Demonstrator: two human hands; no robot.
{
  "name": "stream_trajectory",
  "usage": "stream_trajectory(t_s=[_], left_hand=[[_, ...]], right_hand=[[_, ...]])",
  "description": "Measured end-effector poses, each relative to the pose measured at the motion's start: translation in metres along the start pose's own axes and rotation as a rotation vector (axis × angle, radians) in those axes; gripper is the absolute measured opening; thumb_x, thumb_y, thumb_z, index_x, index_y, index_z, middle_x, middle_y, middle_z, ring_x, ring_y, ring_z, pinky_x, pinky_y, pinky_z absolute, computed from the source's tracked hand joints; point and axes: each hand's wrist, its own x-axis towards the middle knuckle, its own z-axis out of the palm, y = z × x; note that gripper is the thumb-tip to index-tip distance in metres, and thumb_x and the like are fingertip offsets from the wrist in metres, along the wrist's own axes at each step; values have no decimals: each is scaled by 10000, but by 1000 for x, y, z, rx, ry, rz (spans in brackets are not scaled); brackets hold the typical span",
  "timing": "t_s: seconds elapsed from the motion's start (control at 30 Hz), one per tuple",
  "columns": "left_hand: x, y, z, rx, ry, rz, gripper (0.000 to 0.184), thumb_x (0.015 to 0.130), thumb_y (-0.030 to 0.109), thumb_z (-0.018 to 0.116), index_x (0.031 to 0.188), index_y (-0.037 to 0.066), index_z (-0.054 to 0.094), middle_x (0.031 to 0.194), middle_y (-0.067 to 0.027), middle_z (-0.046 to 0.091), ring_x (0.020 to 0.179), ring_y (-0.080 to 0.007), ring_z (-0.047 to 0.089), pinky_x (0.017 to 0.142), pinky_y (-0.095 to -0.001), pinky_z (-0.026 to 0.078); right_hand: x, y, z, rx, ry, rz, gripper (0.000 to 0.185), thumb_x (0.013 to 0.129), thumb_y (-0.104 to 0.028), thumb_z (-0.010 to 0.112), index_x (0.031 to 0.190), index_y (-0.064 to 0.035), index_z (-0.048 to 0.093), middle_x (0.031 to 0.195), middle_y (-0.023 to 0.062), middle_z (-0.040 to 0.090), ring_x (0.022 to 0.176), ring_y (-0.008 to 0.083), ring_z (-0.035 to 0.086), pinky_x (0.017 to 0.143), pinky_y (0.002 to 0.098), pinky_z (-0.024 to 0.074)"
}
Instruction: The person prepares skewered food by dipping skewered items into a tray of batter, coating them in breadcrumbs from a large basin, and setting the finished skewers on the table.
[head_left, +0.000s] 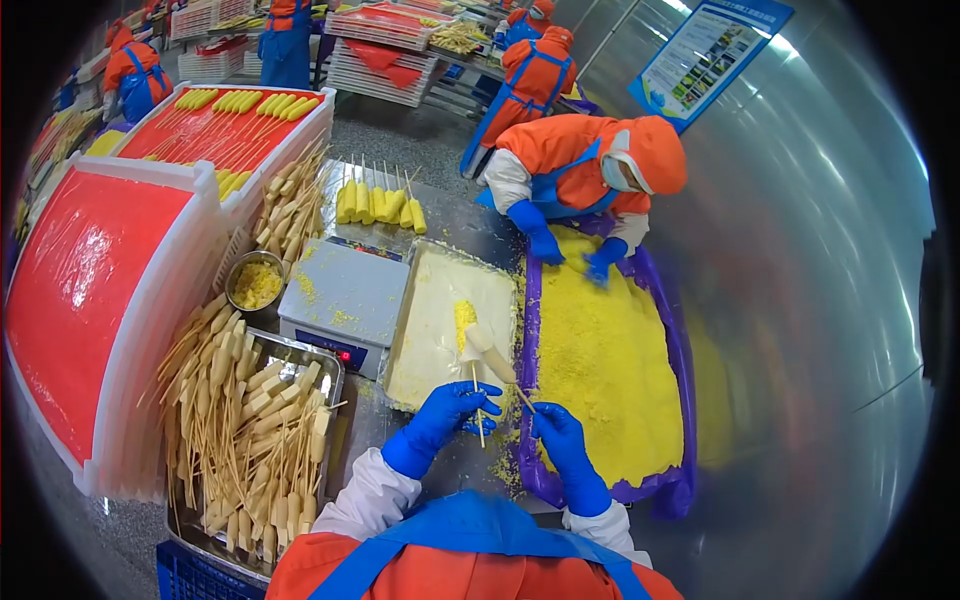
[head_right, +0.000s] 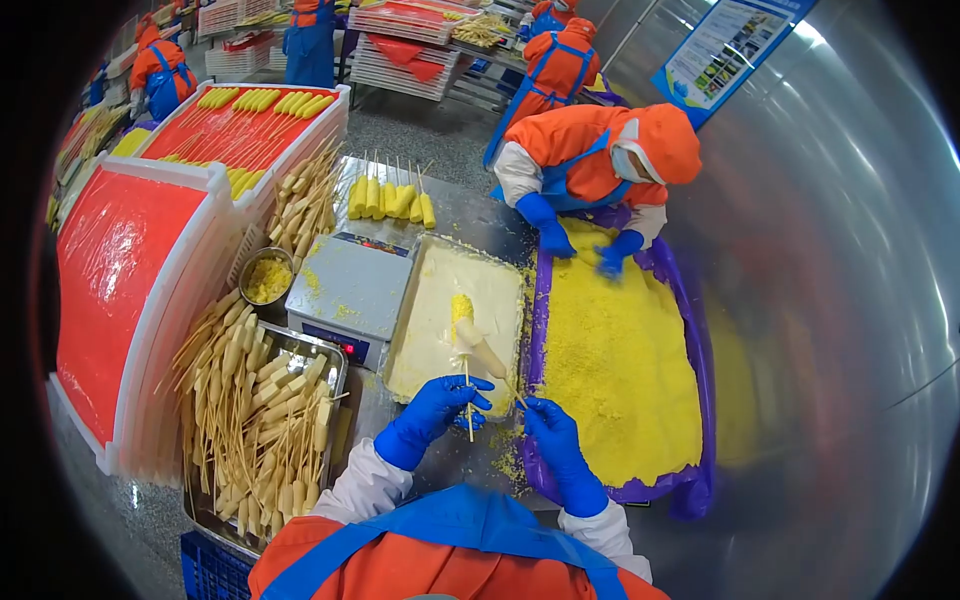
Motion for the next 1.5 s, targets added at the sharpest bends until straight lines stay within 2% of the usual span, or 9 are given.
stream_trajectory(t_s=[0.53, 0.83, 0.93, 1.0, 1.2, 1.27, 1.3, 1.47, 1.5], left_hand=[[-18, 13, 0, -112, -88, -11, 454, 956, 252, 598, 1301, -35, 524, 965, -92, 684, 791, -167, 678, 725, -296, 574], [-13, 3, -9, -330, -153, -10, 458, 958, 221, 592, 1326, -35, 497, 959, -86, 683, 772, -173, 675, 721, -301, 577], [-13, 1, -5, -308, -94, 2, 491, 950, 188, 599, 1348, -62, 460, 942, -92, 682, 759, -161, 685, 697, -276, 578], [-10, -3, 3, -112, 36, -53, 412, 950, 182, 598, 1279, -55, 521, 932, -98, 682, 754, -183, 685, 694, -283, 576], [13, -80, 33, 327, 164, -105, 220, 946, 119, 585, 1125, -7, 611, 940, -106, 682, 783, -185, 674, 702, -305, 575], [18, -120, 47, 398, 212, -66, 208, 940, 107, 588, 1113, -2, 623, 942, -100, 681, 789, -179, 670, 695, -302, 574], [25, -137, 52, 453, 286, -1, 197, 934, 95, 591, 1102, 2, 635, 943, -94, 680, 795, -173, 665, 689, -300, 572], [64, -161, 72, 776, 32, -143, 233, 905, 141, 641, 1085, -4, 672, 883, -100, 707, 758, -175, 676, 694, -310, 549], [66, -154, 81, 948, -146, -243, 230, 901, 149, 652, 1066, -7, 682, 855, -85, 710, 746, -160, 672, 683, -304, 543]], right_hand=[[-22, 33, 13, 230, 145, 139, 186, 944, -65, 598, 1119, -4, 617, 1029, 54, 682, 725, 70, 572, 672, 214, 481], [-22, 101, 5, 163, 123, 22, 258, 931, -38, 595, 1188, -19, 606, 1069, 67, 666, 792, 101, 598, 741, 250, 505], [-23, 101, 1, -142, 119, 42, 275, 932, -46, 597, 1206, -24, 613, 1102, 80, 661, 881, 143, 621, 816, 286, 505], [-15, 90, -3, -533, 119, -256, 277, 939, -109, 609, 1207, -37, 626, 1116, 102, 662, 967, 187, 626, 879, 324, 489], [-3, 52, 7, -106, 50, -156, 284, 946, -220, 621, 1178, -58, 651, 1060, 113, 673, 986, 186, 621, 886, 331, 480], [-9, 27, 5, -120, -176, 7, 260, 952, -202, 614, 1163, -55, 653, 1034, 89, 674, 927, 161, 628, 835, 303, 491], [-10, 52, 3, -154, -20, -70, 220, 955, -185, 612, 1119, -49, 666, 978, 75, 674, 851, 141, 633, 765, 280, 497], [-19, 106, -60, 271, 221, 84, 173, 944, -186, 622, 1017, -54, 707, 898, 67, 670, 885, 127, 619, 764, 295, 488], [-22, 107, -84, -89, 205, -53, 183, 924, -201, 644, 1012, -52, 704, 913, 96, 672, 874, 176, 628, 745, 315, 489]])
